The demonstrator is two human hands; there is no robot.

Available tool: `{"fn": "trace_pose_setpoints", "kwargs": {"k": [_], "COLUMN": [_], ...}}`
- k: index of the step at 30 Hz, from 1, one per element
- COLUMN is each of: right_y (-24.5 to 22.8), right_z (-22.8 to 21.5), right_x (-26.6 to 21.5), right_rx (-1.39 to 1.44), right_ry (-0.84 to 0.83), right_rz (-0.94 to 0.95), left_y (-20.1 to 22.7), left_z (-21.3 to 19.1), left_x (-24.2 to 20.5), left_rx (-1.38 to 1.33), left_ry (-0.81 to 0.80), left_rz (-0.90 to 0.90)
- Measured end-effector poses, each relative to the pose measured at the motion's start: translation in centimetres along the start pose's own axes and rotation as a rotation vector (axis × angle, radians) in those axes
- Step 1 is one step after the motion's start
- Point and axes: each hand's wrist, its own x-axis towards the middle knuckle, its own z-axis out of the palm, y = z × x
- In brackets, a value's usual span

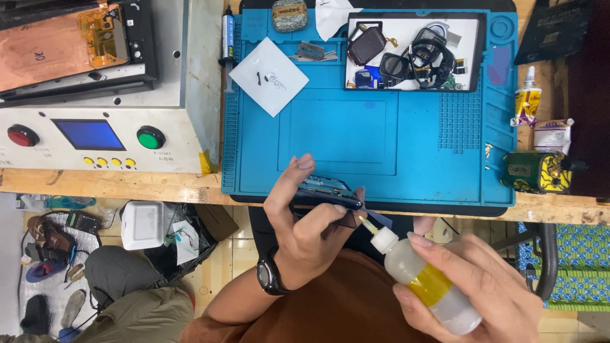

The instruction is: The person works on a disassembled smartphone, applying liquid from a bottle to the internal components and peeling off a protective film from a screen assembly. The person handles the phone, a liquid bottle, and a screen protector while seated at a workbench.

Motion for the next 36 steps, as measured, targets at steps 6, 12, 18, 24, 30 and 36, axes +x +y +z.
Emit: {"fn": "trace_pose_setpoints", "kwargs": {"k": [6,12,18,24,30,36], "right_y": [0.8,4.4,10.6,8.4,5.4,4.5], "right_z": [0.8,2.3,5.3,5.7,7.6,8.8], "right_x": [-0.2,2.2,5.0,3.8,-0.1,2.1], "right_rx": [0.118,0.009,-0.092,-0.059,0.233,0.508], "right_ry": [0.178,0.498,0.288,0.461,0.539,0.295], "right_rz": [-0.109,0.164,0.280,0.192,-0.255,-0.390], "left_y": [0.1,0.2,0.2,0.3,0.3,-0.3], "left_z": [-0.5,-0.6,-0.4,-0.1,-0.5,0.1], "left_x": [0.5,0.3,0.2,0.1,-0.1,-0.7], "left_rx": [0.083,0.151,0.146,0.124,0.104,-0.046], "left_ry": [-0.020,0.002,0.045,0.076,0.033,0.131], "left_rz": [-0.003,-0.034,-0.028,-0.045,-0.048,-0.023]}}
